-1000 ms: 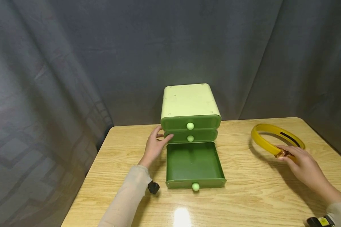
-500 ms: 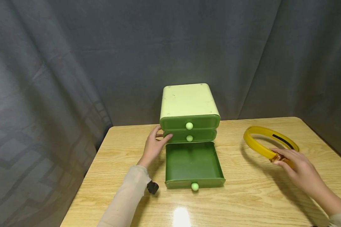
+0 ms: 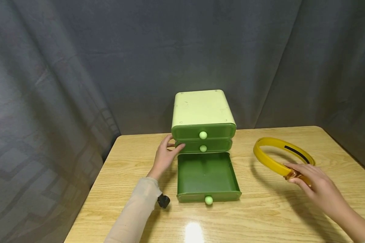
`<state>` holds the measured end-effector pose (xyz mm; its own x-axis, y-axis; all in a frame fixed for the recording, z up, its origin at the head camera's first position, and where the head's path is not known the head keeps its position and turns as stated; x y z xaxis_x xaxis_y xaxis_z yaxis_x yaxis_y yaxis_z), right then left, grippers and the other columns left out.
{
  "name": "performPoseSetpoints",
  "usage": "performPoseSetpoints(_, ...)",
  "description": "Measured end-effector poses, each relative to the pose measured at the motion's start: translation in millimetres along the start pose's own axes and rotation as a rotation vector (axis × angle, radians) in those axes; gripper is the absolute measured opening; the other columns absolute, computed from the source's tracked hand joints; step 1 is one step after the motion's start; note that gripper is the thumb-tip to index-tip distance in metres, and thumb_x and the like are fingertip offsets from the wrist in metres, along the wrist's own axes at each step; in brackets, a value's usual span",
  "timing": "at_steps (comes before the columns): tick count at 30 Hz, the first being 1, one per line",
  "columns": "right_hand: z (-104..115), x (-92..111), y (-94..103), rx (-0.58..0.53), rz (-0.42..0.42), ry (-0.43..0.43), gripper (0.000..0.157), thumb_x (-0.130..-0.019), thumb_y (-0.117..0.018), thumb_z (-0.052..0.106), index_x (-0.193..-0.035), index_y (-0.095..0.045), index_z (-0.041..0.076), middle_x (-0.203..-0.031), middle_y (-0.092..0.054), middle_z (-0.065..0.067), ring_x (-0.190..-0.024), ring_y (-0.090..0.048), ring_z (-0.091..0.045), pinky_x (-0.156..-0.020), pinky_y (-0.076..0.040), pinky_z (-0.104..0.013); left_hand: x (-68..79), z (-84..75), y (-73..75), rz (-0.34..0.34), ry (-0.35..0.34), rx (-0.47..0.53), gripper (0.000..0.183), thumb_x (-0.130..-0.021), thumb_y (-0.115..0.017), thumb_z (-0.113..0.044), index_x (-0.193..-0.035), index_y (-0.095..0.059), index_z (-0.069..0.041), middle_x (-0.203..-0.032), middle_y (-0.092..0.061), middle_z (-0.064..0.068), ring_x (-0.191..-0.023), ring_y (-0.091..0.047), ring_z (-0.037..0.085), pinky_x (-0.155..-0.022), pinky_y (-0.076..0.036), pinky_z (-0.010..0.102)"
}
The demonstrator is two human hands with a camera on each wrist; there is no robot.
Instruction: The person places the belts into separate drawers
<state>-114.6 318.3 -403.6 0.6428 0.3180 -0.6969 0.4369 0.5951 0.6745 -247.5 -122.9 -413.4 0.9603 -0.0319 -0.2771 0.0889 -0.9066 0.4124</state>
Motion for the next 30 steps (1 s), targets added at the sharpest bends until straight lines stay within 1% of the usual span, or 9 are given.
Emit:
performPoseSetpoints(4, 10.1, -2.4, 1.1, 0.009, 0.025, 0.0, 0.046, -0.083, -0.07, 0.03, -0.122, -0.069, 0.006, -0.106, -0.066, 0.01, -0.108, -0.045, 0.011, -0.098, -0.024, -0.007, 0.9, -0.5, 0.1, 0.001, 0.005, -0.001, 0.047, -0.089, -0.074, -0.039, -0.132, -0.059, -0.026, -0.132, -0.057, -0.003, -0.108, -0.061, 0.025, -0.088, -0.051, 0.042)
performPoseSetpoints(6, 15.3, -3.8, 1.8, 0.011, 0.033, 0.003, 0.046, -0.081, -0.071, 0.029, -0.121, -0.07, 0.006, -0.106, -0.066, 0.01, -0.106, -0.046, 0.01, -0.098, -0.025, -0.007, 1.1, -0.4, 0.2, 0.002, 0.005, 0.0, 0.048, -0.089, -0.074, -0.039, -0.132, -0.059, -0.026, -0.132, -0.057, -0.003, -0.109, -0.061, 0.025, -0.088, -0.051, 0.042)
performPoseSetpoints(11, 28.5, -7.8, 2.6, 0.003, 0.047, 0.022, 0.047, -0.082, -0.069, 0.034, -0.12, -0.07, 0.006, -0.106, -0.066, 0.01, -0.104, -0.049, 0.007, -0.097, -0.026, -0.007, 0.9, 0.0, -0.1, 0.004, 0.006, 0.001, 0.048, -0.089, -0.074, -0.041, -0.133, -0.058, -0.027, -0.133, -0.056, -0.004, -0.109, -0.061, 0.025, -0.088, -0.051, 0.041)
performPoseSetpoints(16, 40.9, -10.6, 2.5, -0.026, 0.068, 0.035, 0.046, -0.084, -0.067, 0.035, -0.121, -0.069, 0.007, -0.105, -0.067, 0.01, -0.105, -0.05, 0.006, -0.097, -0.028, -0.007, 1.0, -0.5, 0.1, 0.005, 0.013, -0.003, 0.048, -0.089, -0.073, -0.041, -0.133, -0.058, -0.028, -0.134, -0.056, -0.005, -0.111, -0.06, 0.026, -0.089, -0.051, 0.041)
performPoseSetpoints(19, 47.8, -12.2, 2.0, -0.025, 0.077, 0.051, 0.046, -0.086, -0.064, 0.038, -0.121, -0.07, 0.008, -0.106, -0.067, 0.009, -0.105, -0.051, 0.004, -0.098, -0.028, -0.007, 0.8, -0.4, 0.3, 0.006, 0.014, -0.003, 0.049, -0.089, -0.073, -0.041, -0.134, -0.057, -0.027, -0.136, -0.055, -0.004, -0.111, -0.06, 0.025, -0.089, -0.051, 0.042)
performPoseSetpoints(23, 56.2, -15.3, 1.2, -0.012, 0.09, 0.07, 0.045, -0.086, -0.064, 0.041, -0.119, -0.07, 0.01, -0.103, -0.067, 0.01, -0.102, -0.052, 0.002, -0.097, -0.028, -0.007, 0.5, -0.4, 0.4, 0.006, 0.015, -0.001, 0.05, -0.089, -0.074, -0.041, -0.134, -0.057, -0.027, -0.136, -0.055, -0.004, -0.111, -0.06, 0.025, -0.09, -0.05, 0.042)
performPoseSetpoints(26, 61.9, -17.7, 1.0, -0.009, 0.104, 0.08, 0.044, -0.083, -0.068, 0.038, -0.118, -0.071, 0.011, -0.101, -0.066, 0.015, -0.1, -0.052, 0.002, -0.096, -0.028, -0.007, 0.5, -0.5, 0.4, 0.005, 0.016, 0.002, 0.049, -0.089, -0.074, -0.041, -0.134, -0.058, -0.028, -0.135, -0.055, -0.005, -0.111, -0.06, 0.025, -0.09, -0.05, 0.042)
performPoseSetpoints(30, 68.7, -21.5, 0.7, -0.024, 0.117, 0.109, 0.046, -0.089, -0.058, 0.045, -0.119, -0.07, 0.012, -0.099, -0.063, 0.019, -0.097, -0.054, 0.001, -0.095, -0.03, -0.009, 0.3, 0.2, 0.5, 0.004, 0.013, 0.003, 0.049, -0.089, -0.074, -0.042, -0.133, -0.058, -0.028, -0.135, -0.055, -0.005, -0.111, -0.06, 0.025, -0.09, -0.05, 0.042)
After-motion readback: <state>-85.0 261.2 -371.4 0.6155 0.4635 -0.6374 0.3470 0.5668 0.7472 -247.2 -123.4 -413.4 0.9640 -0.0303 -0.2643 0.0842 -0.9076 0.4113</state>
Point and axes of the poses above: each hand's wrist, its own x-axis away from the middle knuckle, its own y-axis out of the back of the hand, z = x × y, the point moved 1 cm from there along -x, towards the middle knuckle
